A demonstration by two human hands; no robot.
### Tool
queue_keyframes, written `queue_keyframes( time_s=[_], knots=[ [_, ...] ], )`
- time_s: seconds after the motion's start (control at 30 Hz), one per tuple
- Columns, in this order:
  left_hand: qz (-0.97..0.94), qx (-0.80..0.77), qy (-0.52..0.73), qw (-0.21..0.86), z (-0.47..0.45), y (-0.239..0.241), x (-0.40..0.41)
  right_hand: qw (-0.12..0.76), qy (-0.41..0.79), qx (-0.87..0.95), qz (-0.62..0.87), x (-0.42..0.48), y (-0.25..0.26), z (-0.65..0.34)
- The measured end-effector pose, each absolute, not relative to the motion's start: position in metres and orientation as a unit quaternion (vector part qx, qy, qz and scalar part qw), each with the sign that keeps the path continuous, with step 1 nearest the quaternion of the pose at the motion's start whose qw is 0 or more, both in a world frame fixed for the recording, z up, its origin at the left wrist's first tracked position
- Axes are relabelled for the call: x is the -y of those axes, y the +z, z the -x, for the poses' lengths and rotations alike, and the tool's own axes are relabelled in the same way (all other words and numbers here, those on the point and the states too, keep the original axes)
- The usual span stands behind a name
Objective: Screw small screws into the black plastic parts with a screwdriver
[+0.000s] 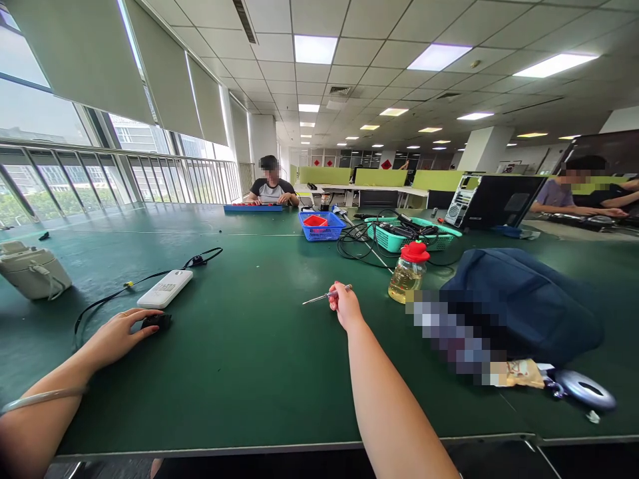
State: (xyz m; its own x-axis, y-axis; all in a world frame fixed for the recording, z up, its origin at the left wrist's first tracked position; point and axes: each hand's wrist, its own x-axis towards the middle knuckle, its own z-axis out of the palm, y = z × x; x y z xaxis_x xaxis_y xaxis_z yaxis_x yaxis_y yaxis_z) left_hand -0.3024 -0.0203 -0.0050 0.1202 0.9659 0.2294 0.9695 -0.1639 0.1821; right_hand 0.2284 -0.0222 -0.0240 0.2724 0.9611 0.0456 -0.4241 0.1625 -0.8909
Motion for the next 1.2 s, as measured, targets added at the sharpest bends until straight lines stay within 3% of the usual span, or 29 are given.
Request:
queue_keyframes(
  time_s=[0.3,0.57,0.7,0.87,1.07,1.2],
  knots=[
    [0.771,0.588,-0.230,0.089,0.248,0.030,0.037,0.655,0.564,0.297,0.406,0.013,-0.021,-0.238],
    [0.922,0.361,-0.139,0.012,0.060,0.061,0.048,0.546,0.671,0.290,0.410,0.002,-0.011,-0.258],
    [0.915,0.378,-0.138,-0.008,0.010,0.044,0.024,0.530,0.711,0.251,0.388,0.007,-0.009,-0.259],
    [0.881,0.435,-0.174,-0.066,0.007,0.013,-0.002,0.594,0.662,0.247,0.383,0.017,0.000,-0.241],
    [0.875,0.417,-0.187,-0.156,0.016,-0.004,-0.007,0.632,0.571,0.389,0.351,0.046,0.012,-0.185],
    [0.872,0.424,-0.216,-0.113,0.013,-0.008,-0.007,0.553,0.512,0.551,0.360,0.069,0.017,-0.158]
  ],
)
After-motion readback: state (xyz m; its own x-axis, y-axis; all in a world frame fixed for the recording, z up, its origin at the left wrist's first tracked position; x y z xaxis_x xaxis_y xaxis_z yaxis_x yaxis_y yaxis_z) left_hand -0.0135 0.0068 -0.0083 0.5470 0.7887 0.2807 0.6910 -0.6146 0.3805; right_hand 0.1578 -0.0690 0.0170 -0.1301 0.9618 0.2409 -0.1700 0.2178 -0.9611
